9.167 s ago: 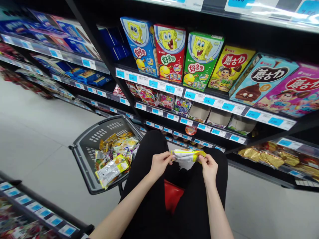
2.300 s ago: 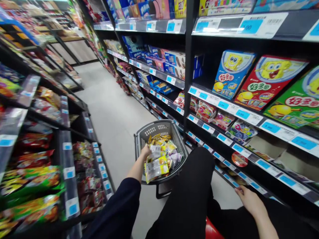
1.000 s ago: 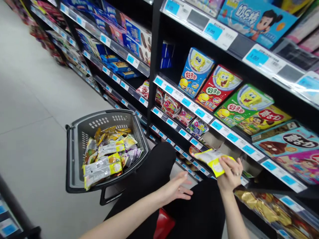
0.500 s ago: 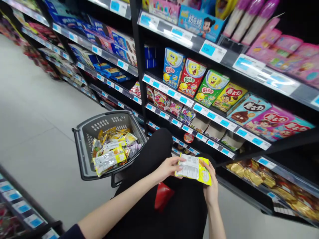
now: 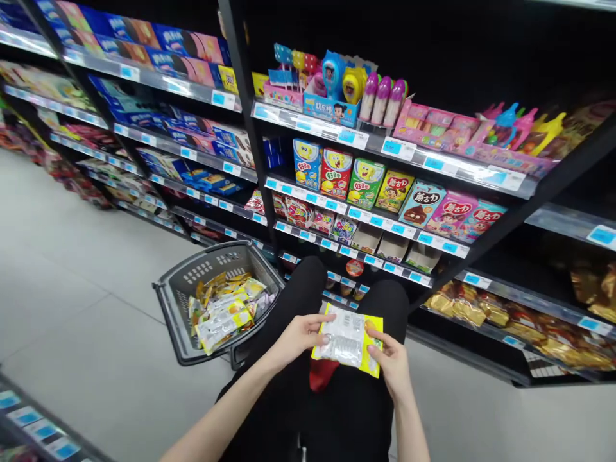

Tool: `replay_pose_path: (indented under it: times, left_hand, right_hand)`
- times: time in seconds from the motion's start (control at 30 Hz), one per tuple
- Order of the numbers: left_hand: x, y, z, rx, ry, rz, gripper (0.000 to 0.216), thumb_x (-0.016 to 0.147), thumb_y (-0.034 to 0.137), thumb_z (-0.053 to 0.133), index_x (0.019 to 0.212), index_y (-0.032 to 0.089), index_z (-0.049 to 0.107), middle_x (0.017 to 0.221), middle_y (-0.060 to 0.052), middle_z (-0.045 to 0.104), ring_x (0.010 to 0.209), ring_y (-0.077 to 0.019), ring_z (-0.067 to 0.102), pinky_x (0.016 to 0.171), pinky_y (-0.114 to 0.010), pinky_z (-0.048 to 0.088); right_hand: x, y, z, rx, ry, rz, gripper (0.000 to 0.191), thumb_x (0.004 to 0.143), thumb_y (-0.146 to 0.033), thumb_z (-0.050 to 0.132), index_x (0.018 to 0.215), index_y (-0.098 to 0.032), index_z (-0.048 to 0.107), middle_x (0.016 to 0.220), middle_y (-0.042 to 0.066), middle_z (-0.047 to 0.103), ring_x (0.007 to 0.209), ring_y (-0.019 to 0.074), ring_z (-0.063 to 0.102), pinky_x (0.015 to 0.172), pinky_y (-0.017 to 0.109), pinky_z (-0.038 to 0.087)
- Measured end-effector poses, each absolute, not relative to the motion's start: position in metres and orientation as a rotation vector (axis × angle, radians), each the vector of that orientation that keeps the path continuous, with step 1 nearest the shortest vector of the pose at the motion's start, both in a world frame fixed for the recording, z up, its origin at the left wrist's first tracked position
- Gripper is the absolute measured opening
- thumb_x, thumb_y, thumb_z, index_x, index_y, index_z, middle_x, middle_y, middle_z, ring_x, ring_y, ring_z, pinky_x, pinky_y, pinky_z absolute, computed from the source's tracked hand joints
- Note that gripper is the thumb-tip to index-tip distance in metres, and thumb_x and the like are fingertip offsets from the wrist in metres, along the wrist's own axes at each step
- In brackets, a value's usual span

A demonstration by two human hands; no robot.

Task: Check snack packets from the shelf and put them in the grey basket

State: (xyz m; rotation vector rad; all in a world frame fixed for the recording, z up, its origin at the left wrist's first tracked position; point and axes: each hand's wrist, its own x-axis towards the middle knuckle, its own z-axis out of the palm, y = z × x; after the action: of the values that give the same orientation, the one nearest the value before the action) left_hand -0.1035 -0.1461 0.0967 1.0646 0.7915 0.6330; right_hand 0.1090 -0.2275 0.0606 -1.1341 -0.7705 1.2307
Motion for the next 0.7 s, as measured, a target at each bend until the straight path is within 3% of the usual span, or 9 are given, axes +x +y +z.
replay_pose_path:
  times: [0.13, 0.33, 0.7]
  left_hand:
    - [-0.108, -0.162, 0.115, 1.185, 0.849, 0.685, 0.053, 0.062, 0.027, 0.071, 0.111, 0.009, 0.06, 0.081, -0.007, 0.071, 0.075, -0.0194, 0.064, 0.073, -0.031, 0.049]
    - [-0.116, -0.17, 0.155, 1.978, 0.84, 0.832, 0.023, 0.078, 0.027, 0.058, 0.097, 0.019, 0.069, 0.088, -0.005, 0.071, 0.074, -0.0164, 0.065, 0.068, -0.025, 0.049]
    - [-0.123, -0.132, 0.206, 2.345, 0.788, 0.976, 0.017, 0.084, 0.024, 0.051, 0.084, 0.02, 0.068, 0.072, -0.002, 0.072, 0.064, -0.0128, 0.066, 0.059, -0.022, 0.043]
  right_hand:
    - [0.105, -0.242, 0.081, -1.327, -0.855, 1.027, 0.025, 0.063, -0.034, 0.072, 0.083, -0.018, 0.073, 0.088, 0.01, 0.071, 0.076, 0.0253, 0.065, 0.065, 0.035, 0.053]
    - [0.103, -0.256, 0.124, -1.53, -1.047, 0.775, 0.02, 0.072, -0.038, 0.063, 0.068, -0.019, 0.069, 0.065, 0.004, 0.068, 0.056, 0.0171, 0.06, 0.05, 0.024, 0.046]
    - [0.097, -0.231, 0.189, -1.62, -1.301, 0.443, 0.031, 0.078, -0.044, 0.053, 0.06, -0.021, 0.061, 0.053, 0.002, 0.064, 0.045, 0.0151, 0.057, 0.043, 0.022, 0.043]
